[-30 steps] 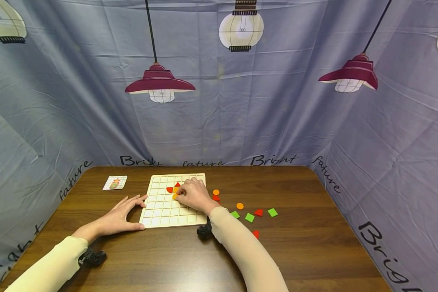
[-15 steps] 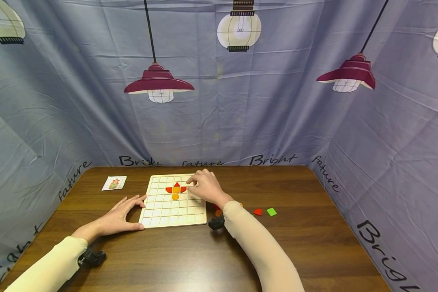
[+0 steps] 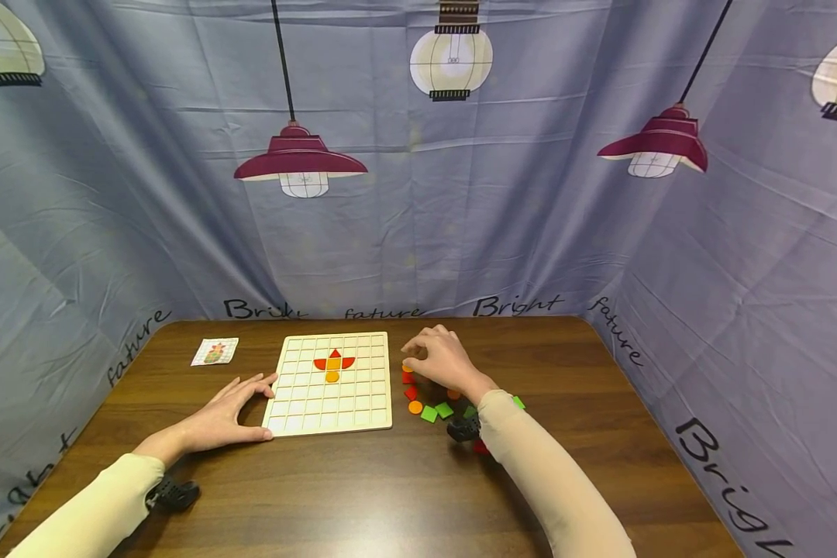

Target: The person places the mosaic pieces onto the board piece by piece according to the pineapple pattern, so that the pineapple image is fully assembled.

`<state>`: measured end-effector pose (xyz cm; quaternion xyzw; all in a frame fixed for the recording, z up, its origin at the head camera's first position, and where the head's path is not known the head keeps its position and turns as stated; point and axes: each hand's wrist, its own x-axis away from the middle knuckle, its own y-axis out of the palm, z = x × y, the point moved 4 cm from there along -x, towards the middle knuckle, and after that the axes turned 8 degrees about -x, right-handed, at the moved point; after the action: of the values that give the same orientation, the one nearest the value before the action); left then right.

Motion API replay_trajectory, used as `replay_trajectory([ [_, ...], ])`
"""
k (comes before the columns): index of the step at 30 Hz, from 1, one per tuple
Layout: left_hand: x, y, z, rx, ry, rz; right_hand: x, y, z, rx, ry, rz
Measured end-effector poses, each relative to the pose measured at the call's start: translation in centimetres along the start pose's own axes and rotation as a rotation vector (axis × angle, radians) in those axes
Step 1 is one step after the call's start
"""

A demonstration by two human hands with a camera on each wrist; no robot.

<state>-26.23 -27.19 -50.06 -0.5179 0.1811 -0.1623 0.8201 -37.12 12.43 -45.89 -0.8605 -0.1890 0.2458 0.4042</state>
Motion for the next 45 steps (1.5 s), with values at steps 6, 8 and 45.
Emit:
replay_trajectory([
  [6,0.1,0.0,0.0,0.002,0.005,0.004,1.2,-0.2,1.0,0.038,0.033,-0.067],
  [8,0.1,0.0,0.0,0.003,0.009,0.009,1.4,0.1,1.3,0.058,0.039,-0.102],
  [45,0.0,-0.1,-0.3,-0.007,-0.005,-0.020,3.4,-0.6,4.1,0.057,0.043,-0.210],
])
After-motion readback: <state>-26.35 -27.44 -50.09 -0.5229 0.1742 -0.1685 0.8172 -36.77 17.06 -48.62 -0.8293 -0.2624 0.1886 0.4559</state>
